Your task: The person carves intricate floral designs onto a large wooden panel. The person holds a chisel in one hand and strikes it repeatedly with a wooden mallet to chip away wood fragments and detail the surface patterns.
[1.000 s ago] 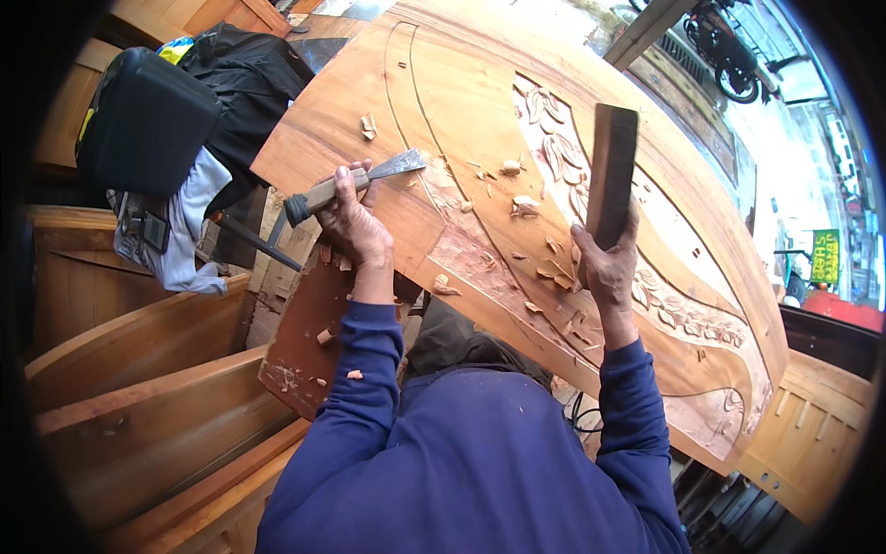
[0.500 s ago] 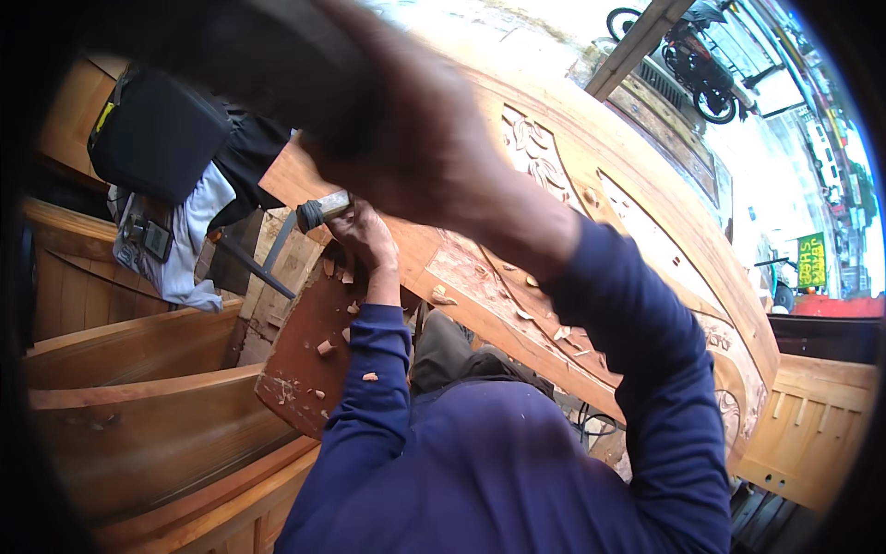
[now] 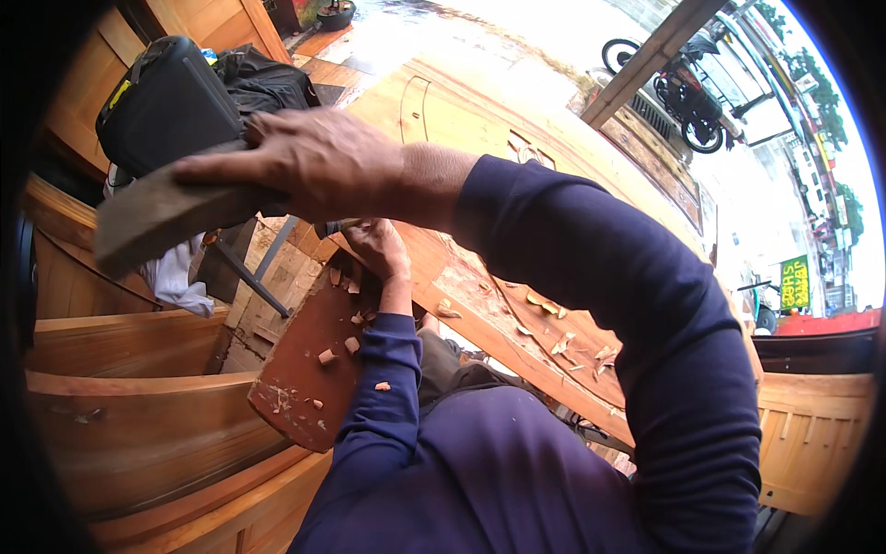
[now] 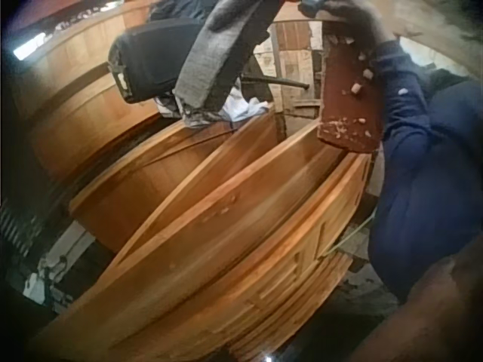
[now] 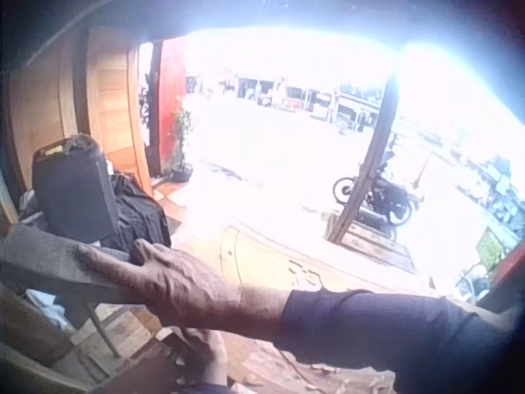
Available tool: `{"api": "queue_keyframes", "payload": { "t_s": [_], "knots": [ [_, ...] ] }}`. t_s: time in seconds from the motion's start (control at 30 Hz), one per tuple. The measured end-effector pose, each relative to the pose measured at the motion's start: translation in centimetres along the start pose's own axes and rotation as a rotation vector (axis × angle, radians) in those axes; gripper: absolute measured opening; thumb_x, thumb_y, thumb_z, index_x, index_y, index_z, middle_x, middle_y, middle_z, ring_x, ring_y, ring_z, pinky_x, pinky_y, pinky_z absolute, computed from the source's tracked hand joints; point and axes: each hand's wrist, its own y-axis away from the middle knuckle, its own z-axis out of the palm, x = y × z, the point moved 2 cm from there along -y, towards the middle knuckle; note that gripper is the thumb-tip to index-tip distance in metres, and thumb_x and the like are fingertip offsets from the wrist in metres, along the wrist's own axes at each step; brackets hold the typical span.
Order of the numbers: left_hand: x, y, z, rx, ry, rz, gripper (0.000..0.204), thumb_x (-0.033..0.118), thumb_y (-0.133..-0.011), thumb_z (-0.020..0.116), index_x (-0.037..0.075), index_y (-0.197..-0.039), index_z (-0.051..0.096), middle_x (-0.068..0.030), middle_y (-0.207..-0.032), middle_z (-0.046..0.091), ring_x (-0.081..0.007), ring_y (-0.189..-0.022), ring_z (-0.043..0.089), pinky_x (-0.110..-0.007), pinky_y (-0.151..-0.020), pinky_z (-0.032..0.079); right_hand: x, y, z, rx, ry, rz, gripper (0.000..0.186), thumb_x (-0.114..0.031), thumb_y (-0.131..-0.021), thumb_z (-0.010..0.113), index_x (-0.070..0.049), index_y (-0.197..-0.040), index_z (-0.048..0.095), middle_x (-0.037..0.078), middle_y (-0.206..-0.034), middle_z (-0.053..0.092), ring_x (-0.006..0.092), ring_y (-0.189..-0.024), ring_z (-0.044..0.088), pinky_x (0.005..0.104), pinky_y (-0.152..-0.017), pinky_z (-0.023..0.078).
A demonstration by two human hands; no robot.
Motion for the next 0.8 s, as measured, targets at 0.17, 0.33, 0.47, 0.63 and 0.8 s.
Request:
{"api": "queue_keyframes", "payload": {
  "t_s": [0.17, 0.33, 0.47, 0.63, 0.8],
  "knots": [
    [0.6, -0.1, 0.7, -0.031, 0.305, 0.006, 0.031, 0.011, -0.098, 0.07, -0.004, -0.119, 0.053, -0.0133, -0.116, 0.065, -0.021, -0.1, 0.069, -0.036, -0.086, 0.064, 2.9, 1.9, 1.3, -0.601, 0.787, -0.294, 0.059, -0.022, -0.099, 0.061, -0.051, -0.148, 0.049, -0.002, -0.11, 0.063, 0.0174, -0.106, 0.068, 0.0342, -0.078, 0.058],
    [2.1, 1.0, 0.8, 0.04, -0.139, 0.008, 0.028, 0.017, -0.098, 0.071, -0.004, -0.113, 0.058, -0.0125, -0.103, 0.07, -0.0204, -0.093, 0.067, -0.036, -0.085, 0.055, 0.3, -0.4, -0.6, -0.013, 0.219, -0.141, 0.087, -0.004, -0.093, 0.061, -0.052, -0.16, 0.033, 0.009, -0.1, 0.054, 0.0303, -0.088, 0.064, 0.0385, -0.07, 0.057],
    [1.1, 0.6, 0.0, -0.011, -0.193, 0.071, 0.036, 0.024, -0.098, 0.071, -0.005, -0.116, 0.059, -0.0132, -0.099, 0.072, -0.0221, -0.091, 0.067, -0.039, -0.086, 0.052, 2.0, 2.6, 1.7, -0.369, 0.415, -0.213, 0.071, -0.017, -0.097, 0.06, -0.053, -0.155, 0.041, 0.006, -0.11, 0.059, 0.0242, -0.096, 0.067, 0.0366, -0.077, 0.059],
    [2.0, 0.6, 0.0, 0.033, -0.04, 0.05, 0.04, 0.025, -0.099, 0.07, -0.005, -0.121, 0.056, -0.0123, -0.098, 0.072, -0.0248, -0.096, 0.07, -0.04, -0.09, 0.053, 0.0, -1.1, 1.2, -0.251, 0.839, -0.384, 0.062, -0.024, -0.098, 0.06, -0.057, -0.15, 0.046, 0.0, -0.109, 0.063, 0.0195, -0.094, 0.068, 0.0322, -0.071, 0.056],
    [3.2, 1.4, 0.2, 0.048, -0.318, 0.054, 0.045, 0.037, -0.097, 0.071, -0.005, -0.112, 0.061, -0.019, -0.102, 0.072, -0.0323, -0.098, 0.069, -0.041, -0.09, 0.052, -0.7, 0.2, 2.4, 0.085, 0.036, -0.134, 0.066, -0.014, -0.096, 0.062, -0.049, -0.151, 0.049, 0.007, -0.099, 0.06, 0.0279, -0.09, 0.067, 0.0398, -0.073, 0.059]
  ]
}}
